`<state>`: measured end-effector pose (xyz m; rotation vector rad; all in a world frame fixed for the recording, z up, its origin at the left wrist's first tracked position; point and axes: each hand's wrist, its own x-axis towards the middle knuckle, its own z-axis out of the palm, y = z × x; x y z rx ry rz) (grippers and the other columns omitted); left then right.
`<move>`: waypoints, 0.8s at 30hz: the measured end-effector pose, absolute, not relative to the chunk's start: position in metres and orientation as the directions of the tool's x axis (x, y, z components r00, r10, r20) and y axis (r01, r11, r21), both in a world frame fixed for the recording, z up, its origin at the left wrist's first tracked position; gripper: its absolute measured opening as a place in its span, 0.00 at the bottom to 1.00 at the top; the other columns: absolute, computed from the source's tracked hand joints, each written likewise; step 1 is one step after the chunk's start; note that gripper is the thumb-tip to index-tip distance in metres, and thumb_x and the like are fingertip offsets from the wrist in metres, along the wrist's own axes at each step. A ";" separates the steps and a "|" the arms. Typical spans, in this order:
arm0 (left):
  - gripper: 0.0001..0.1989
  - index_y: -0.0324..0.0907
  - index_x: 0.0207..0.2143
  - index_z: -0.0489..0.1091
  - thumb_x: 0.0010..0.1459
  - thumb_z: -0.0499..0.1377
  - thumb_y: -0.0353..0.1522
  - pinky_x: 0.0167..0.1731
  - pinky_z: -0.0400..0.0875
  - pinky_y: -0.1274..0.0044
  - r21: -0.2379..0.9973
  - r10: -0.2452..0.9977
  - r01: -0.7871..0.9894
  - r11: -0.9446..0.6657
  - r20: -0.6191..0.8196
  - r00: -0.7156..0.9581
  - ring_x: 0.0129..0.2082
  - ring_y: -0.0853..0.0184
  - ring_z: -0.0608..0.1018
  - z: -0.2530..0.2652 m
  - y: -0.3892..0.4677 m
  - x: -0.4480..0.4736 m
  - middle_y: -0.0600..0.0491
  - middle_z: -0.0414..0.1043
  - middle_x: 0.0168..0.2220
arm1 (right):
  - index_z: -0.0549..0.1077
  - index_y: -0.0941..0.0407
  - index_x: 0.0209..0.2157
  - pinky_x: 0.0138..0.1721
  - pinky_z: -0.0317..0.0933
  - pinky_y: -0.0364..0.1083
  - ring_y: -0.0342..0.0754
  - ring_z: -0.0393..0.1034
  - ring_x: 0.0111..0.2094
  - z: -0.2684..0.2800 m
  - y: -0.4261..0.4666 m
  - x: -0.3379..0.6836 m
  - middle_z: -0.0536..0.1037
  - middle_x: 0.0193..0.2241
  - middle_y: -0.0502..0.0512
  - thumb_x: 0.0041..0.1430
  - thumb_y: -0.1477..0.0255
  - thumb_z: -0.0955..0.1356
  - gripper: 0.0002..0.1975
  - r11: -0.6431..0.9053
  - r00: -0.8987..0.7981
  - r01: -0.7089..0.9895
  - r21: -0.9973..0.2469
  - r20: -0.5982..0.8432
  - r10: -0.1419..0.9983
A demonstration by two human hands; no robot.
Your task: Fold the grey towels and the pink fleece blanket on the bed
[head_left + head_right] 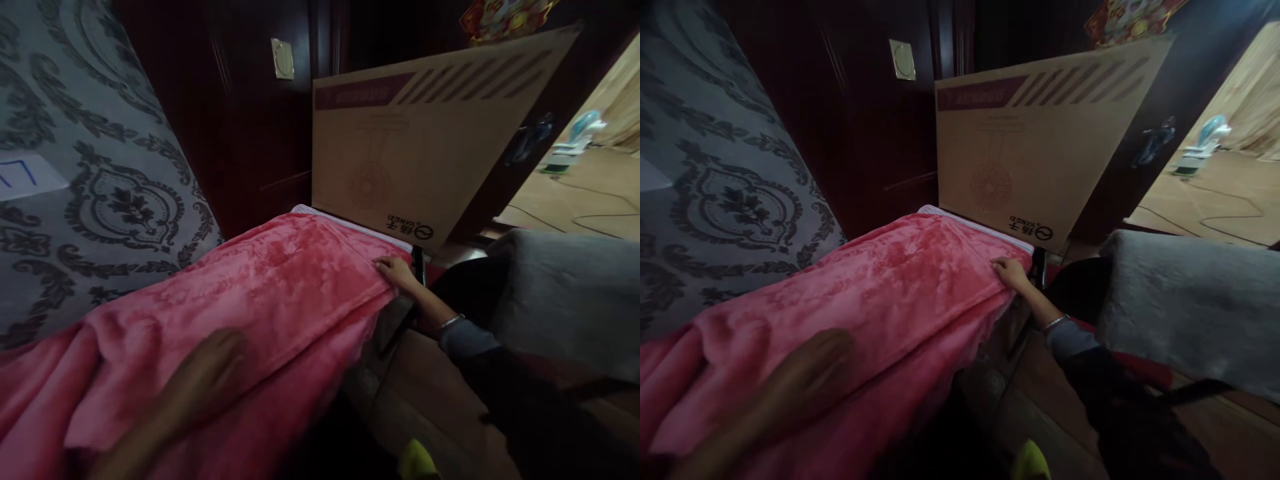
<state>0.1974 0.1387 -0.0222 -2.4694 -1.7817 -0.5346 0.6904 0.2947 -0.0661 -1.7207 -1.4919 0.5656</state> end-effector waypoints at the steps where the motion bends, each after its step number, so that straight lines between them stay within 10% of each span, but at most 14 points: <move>1: 0.16 0.46 0.42 0.75 0.60 0.58 0.46 0.43 0.74 0.63 0.157 0.908 0.922 -0.354 0.294 0.299 0.42 0.58 0.78 -0.032 0.129 0.208 0.49 0.77 0.42 | 0.80 0.54 0.32 0.49 0.65 0.47 0.53 0.75 0.44 -0.067 0.287 0.693 0.82 0.38 0.54 0.54 0.75 0.68 0.07 -0.023 0.219 0.630 -0.776 0.149 0.964; 11: 0.14 0.44 0.40 0.76 0.59 0.51 0.28 0.46 0.73 0.66 0.067 0.877 0.918 -0.390 0.332 0.348 0.44 0.57 0.78 -0.058 0.098 0.248 0.46 0.77 0.41 | 0.72 0.55 0.19 0.31 0.62 0.43 0.49 0.71 0.28 -0.068 0.263 0.697 0.73 0.19 0.51 0.48 0.72 0.71 0.08 -0.106 0.299 0.610 -0.786 0.105 0.948; 24: 0.15 0.41 0.41 0.75 0.60 0.50 0.24 0.43 0.73 0.66 -0.058 0.805 0.914 -0.400 0.455 0.381 0.41 0.57 0.77 -0.073 0.086 0.245 0.44 0.77 0.40 | 0.67 0.54 0.22 0.21 0.61 0.41 0.45 0.65 0.19 -0.089 0.232 0.696 0.66 0.16 0.46 0.49 0.62 0.71 0.12 -0.134 0.408 0.191 -0.972 -0.045 0.912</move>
